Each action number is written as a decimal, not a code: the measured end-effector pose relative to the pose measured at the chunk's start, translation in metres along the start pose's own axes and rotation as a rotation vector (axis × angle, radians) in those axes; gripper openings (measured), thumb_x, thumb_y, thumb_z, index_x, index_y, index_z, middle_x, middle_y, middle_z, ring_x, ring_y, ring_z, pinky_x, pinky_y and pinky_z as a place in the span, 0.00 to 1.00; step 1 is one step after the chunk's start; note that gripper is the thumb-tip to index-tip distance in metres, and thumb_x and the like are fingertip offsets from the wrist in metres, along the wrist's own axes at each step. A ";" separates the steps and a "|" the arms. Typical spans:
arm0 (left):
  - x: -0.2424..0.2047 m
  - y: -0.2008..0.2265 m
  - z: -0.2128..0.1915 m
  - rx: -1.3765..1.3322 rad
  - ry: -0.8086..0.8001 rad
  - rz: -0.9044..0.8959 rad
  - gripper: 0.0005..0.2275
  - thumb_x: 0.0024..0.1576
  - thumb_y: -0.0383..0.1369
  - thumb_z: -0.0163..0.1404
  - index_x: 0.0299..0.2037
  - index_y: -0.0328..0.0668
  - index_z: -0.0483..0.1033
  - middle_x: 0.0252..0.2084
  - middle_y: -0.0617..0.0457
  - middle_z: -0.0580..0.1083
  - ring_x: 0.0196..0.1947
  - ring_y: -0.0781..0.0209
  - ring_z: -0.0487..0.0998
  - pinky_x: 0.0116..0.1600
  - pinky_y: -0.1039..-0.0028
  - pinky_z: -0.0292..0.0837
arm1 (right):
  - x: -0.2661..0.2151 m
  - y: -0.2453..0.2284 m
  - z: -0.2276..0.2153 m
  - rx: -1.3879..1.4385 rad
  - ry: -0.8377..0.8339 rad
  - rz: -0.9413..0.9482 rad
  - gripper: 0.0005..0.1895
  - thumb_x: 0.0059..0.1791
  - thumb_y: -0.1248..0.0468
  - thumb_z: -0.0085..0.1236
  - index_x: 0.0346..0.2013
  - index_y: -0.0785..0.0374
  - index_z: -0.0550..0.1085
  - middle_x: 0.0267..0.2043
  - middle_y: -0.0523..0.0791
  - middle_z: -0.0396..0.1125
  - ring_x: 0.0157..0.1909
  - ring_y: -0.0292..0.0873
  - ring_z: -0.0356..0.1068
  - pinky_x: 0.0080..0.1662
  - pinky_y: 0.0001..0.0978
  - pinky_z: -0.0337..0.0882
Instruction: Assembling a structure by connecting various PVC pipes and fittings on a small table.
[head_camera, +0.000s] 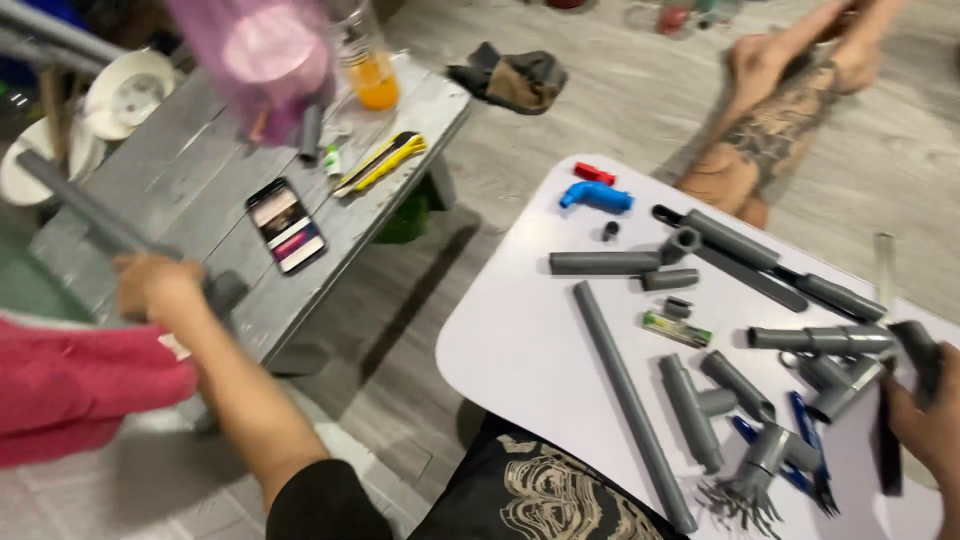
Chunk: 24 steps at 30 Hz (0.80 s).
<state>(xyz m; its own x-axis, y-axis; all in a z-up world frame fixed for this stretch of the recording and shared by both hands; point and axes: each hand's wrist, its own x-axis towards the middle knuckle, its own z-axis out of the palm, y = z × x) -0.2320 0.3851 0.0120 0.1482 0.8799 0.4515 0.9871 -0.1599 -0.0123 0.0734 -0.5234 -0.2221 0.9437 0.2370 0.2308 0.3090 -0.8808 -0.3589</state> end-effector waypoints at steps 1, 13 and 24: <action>-0.007 0.000 -0.003 -0.022 0.039 0.010 0.27 0.55 0.43 0.61 0.54 0.31 0.65 0.41 0.43 0.76 0.34 0.48 0.79 0.30 0.60 0.79 | -0.002 -0.017 -0.016 -0.010 0.011 0.018 0.42 0.51 0.80 0.61 0.79 0.79 0.56 0.55 0.73 0.65 0.46 0.70 0.71 0.44 0.53 0.73; -0.131 0.093 -0.219 -1.141 0.040 0.790 0.18 0.67 0.14 0.34 0.62 0.35 0.41 0.53 0.28 0.62 0.46 0.45 0.66 0.50 0.53 0.64 | 0.009 -0.130 -0.084 -0.913 -0.016 0.131 0.35 0.47 0.40 0.59 0.67 0.47 0.77 0.51 0.41 0.78 0.43 0.39 0.80 0.45 0.26 0.79; -0.313 0.268 -0.219 -1.198 0.150 2.056 0.24 0.58 0.39 0.60 0.61 0.40 0.68 0.47 0.54 0.76 0.35 0.62 0.73 0.45 0.71 0.66 | 0.019 -0.309 -0.175 0.651 0.052 -0.523 0.50 0.34 0.48 0.71 0.67 0.58 0.61 0.69 0.53 0.62 0.77 0.60 0.56 0.80 0.62 0.54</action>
<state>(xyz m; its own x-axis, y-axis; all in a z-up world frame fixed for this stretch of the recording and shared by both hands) -0.0275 -0.0309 0.0630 0.4396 -0.6956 0.5682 -0.8216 -0.5670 -0.0586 -0.0251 -0.3181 0.0512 0.6577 0.5162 0.5487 0.7274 -0.2460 -0.6406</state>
